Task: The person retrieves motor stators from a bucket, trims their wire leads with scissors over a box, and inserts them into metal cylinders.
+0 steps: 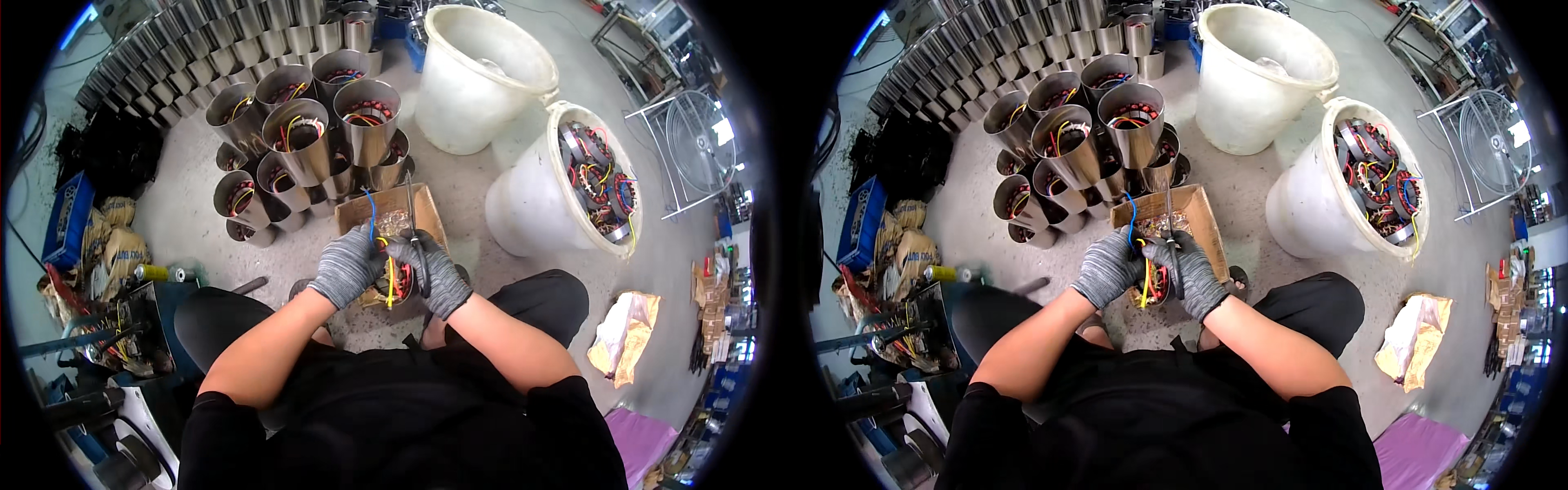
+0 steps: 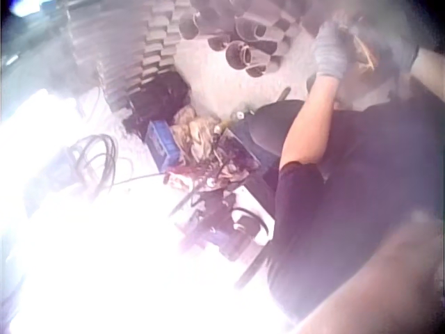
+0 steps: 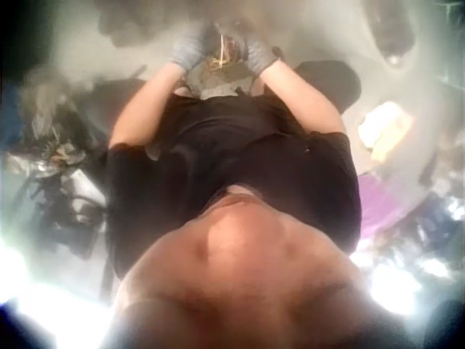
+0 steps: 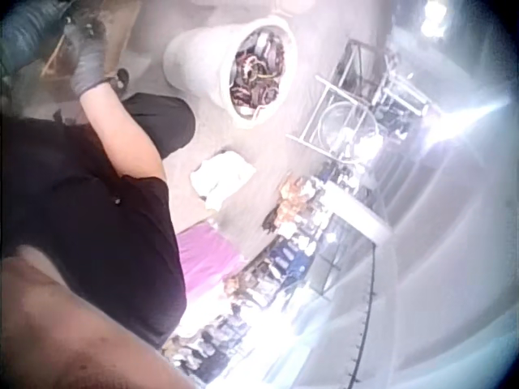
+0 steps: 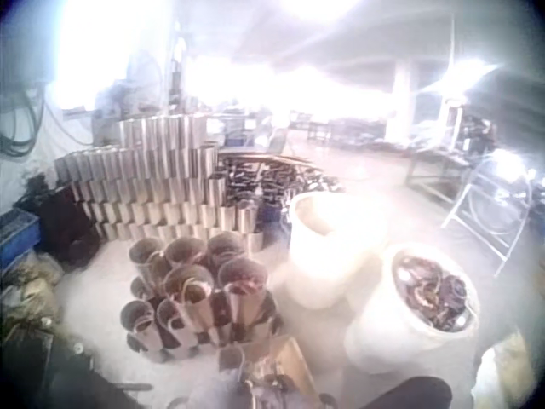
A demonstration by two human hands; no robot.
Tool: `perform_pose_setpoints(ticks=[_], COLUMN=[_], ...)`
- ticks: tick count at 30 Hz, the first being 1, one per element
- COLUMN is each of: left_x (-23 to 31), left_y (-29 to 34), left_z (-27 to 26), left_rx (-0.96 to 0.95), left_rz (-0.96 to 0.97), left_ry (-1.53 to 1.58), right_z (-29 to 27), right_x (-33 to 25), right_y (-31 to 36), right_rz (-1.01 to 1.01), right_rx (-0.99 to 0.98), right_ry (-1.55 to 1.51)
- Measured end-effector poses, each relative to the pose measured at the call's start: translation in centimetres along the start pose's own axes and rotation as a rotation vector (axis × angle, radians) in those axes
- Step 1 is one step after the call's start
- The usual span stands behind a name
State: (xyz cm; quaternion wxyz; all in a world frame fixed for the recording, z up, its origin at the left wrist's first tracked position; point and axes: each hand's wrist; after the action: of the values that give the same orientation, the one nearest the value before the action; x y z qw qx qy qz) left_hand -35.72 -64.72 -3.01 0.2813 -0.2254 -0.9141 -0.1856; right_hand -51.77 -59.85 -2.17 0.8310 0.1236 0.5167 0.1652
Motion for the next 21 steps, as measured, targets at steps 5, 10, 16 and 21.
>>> perform_pose_setpoints(ticks=[5,10,16,21], left_x=[-0.2,-2.7,-2.1,-2.6], left_y=[0.7,0.3,-0.2,0.8], left_z=[0.1,2.1,3.3,2.8], left_rx=[-0.071,-0.083,0.01,0.112], left_rz=[0.131,0.157,0.242,0.249], left_ry=[-0.042,0.607,0.719,0.817], right_z=[-2.1,-3.2,-1.8,-1.7], right_x=[0.8,0.7,-0.5,1.9], right_y=[-1.1,-1.5,0.7,-1.1], right_rz=[0.107,0.061,0.091,0.024], right_rx=[-0.05,-0.181,-0.201,-0.172], right_ry=[-0.229,-0.143,-0.488,-0.468])
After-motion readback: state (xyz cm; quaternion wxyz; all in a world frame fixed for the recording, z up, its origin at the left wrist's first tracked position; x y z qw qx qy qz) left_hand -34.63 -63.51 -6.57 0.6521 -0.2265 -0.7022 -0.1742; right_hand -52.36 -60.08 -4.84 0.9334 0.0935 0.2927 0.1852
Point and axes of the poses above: each hand's wrist, its own y-axis away from the middle knuckle, its own z-axis out of the palm, x = y × z, and after that the axes turned 10 degrees about -x, right-handed
